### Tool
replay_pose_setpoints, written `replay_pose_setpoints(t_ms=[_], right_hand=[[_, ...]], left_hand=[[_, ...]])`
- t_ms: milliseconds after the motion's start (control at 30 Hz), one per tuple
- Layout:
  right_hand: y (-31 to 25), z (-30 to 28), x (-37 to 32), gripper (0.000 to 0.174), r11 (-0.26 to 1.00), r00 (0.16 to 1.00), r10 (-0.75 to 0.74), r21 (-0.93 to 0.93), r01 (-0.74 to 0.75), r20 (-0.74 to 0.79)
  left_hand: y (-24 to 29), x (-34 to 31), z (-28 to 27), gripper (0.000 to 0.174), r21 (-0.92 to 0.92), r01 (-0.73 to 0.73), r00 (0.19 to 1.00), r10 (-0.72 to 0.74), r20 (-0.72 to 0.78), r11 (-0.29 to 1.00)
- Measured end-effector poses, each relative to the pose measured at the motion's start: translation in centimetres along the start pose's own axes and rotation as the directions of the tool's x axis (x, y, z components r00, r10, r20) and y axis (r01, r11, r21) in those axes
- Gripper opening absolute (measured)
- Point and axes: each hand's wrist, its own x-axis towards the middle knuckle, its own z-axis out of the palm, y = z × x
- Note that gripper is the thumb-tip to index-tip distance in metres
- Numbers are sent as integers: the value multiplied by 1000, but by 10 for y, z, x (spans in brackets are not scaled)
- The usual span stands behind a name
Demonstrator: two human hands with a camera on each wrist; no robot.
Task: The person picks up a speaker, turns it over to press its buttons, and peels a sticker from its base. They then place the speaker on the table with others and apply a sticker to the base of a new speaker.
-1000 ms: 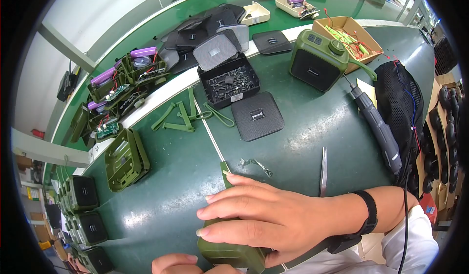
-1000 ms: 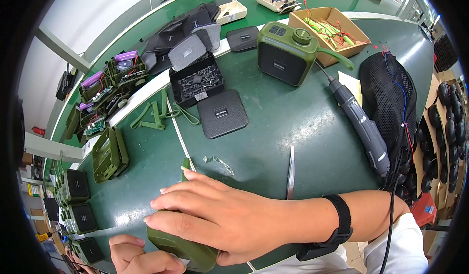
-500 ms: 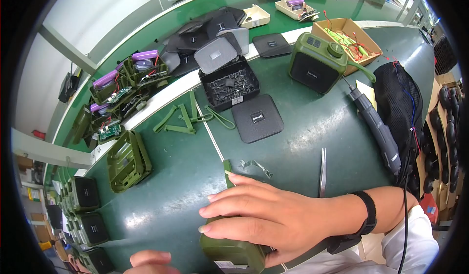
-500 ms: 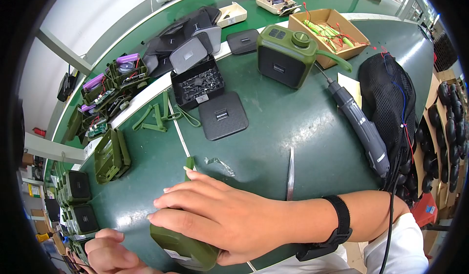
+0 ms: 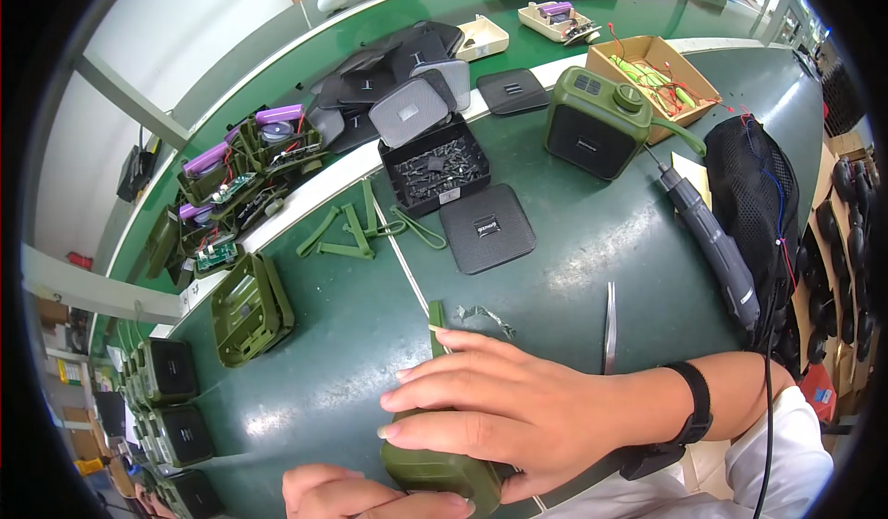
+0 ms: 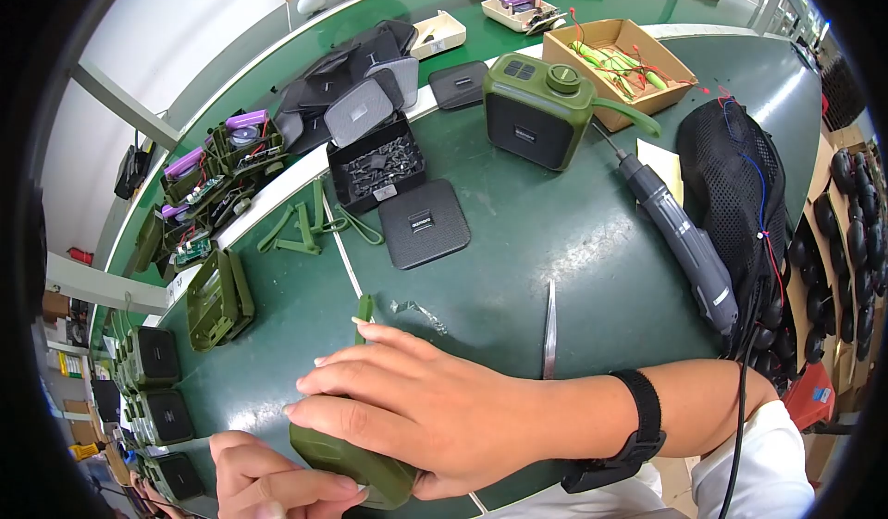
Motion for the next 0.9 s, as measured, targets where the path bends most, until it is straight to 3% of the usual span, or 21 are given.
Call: replay_pose_setpoints(t_ms=[367,900], right_hand=[[2,-1,-1,87,1000,1000,-17,-4,17,23],[2,-1,0,83,1000,1000,-20,13,20,11]], left_hand=[[6,-2,7,50,84,-57,996,63,-67,995],[6,-3,5,51,43,-80,994,83,-71,996]])
